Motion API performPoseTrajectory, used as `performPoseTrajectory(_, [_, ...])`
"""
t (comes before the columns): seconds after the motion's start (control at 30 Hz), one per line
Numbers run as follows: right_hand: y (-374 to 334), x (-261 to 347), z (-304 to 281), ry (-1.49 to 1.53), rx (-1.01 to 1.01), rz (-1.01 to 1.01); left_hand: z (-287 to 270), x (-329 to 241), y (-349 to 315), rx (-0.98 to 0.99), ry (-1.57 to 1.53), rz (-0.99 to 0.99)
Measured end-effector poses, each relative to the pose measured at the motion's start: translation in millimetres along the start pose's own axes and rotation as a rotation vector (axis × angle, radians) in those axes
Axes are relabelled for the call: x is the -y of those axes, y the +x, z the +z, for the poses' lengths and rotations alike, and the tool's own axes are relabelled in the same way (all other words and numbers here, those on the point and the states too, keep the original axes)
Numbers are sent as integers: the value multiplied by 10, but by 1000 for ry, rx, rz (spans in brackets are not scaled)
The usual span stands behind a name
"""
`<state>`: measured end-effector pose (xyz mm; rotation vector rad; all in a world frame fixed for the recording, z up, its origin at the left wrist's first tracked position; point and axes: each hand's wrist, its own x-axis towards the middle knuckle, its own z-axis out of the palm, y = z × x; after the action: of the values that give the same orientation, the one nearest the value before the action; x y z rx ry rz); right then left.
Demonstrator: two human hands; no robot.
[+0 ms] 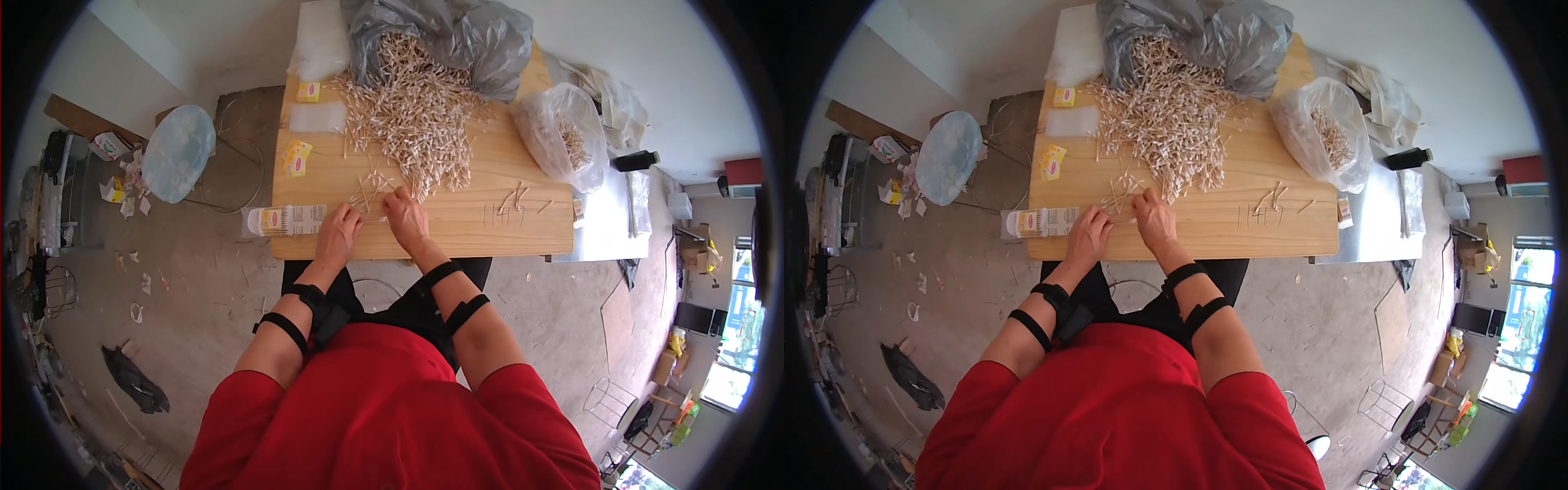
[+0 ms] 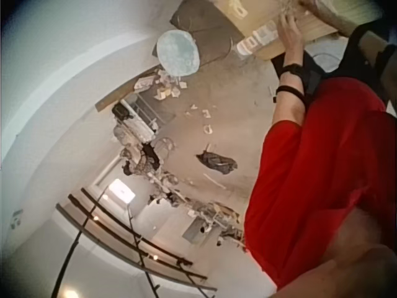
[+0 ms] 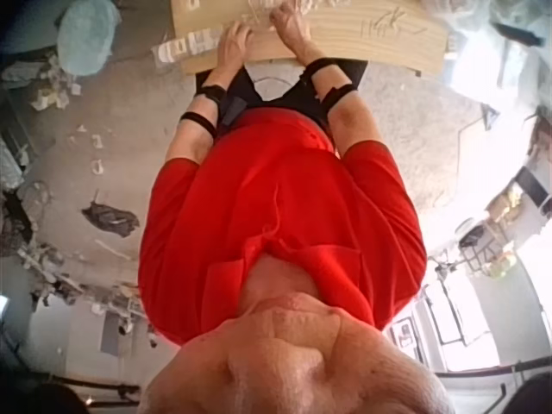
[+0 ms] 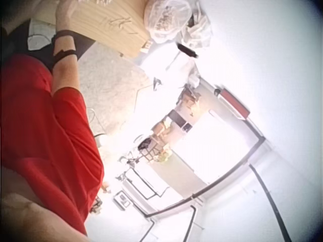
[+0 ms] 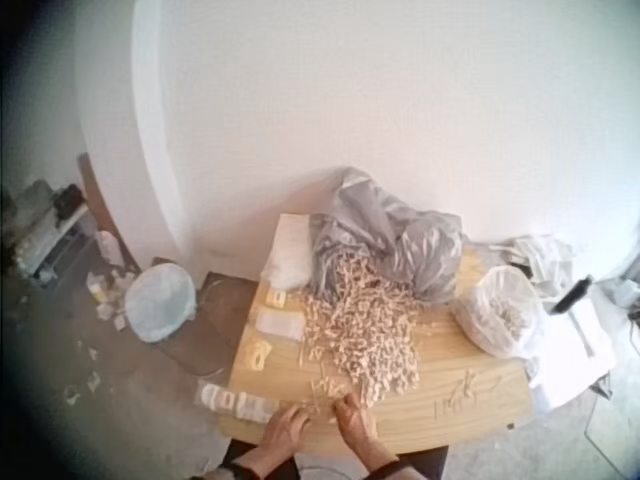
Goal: The recorder is sorting wooden cotton swabs on a table and placing them into plastic packaging strips.
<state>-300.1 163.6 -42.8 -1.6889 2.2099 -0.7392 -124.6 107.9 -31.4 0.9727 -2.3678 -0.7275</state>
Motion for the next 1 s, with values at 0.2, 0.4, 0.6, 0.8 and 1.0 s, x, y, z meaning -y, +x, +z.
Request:
performPoseTrajectory(0.2, [-316, 111, 35, 43, -124, -12, -59, -14, -217, 32, 18, 4])
performPoseTrajectory(0.4, [-322, 254, -32, 135, -7, -32, -62, -96, -276, -38, 23, 17])
performPoseTrajectory(0.6, [-26, 100, -60, -46, 18, 99, -45, -59, -233, 3, 17, 75])
performPoseTrajectory(0.8, [-82, -74, -184, 8, -78, -57, -29, 26, -296, -39, 66, 101])
performPoseTrajectory(1.0, [80, 103, -50, -118, 76, -423, -11, 21, -281, -24, 101, 131])
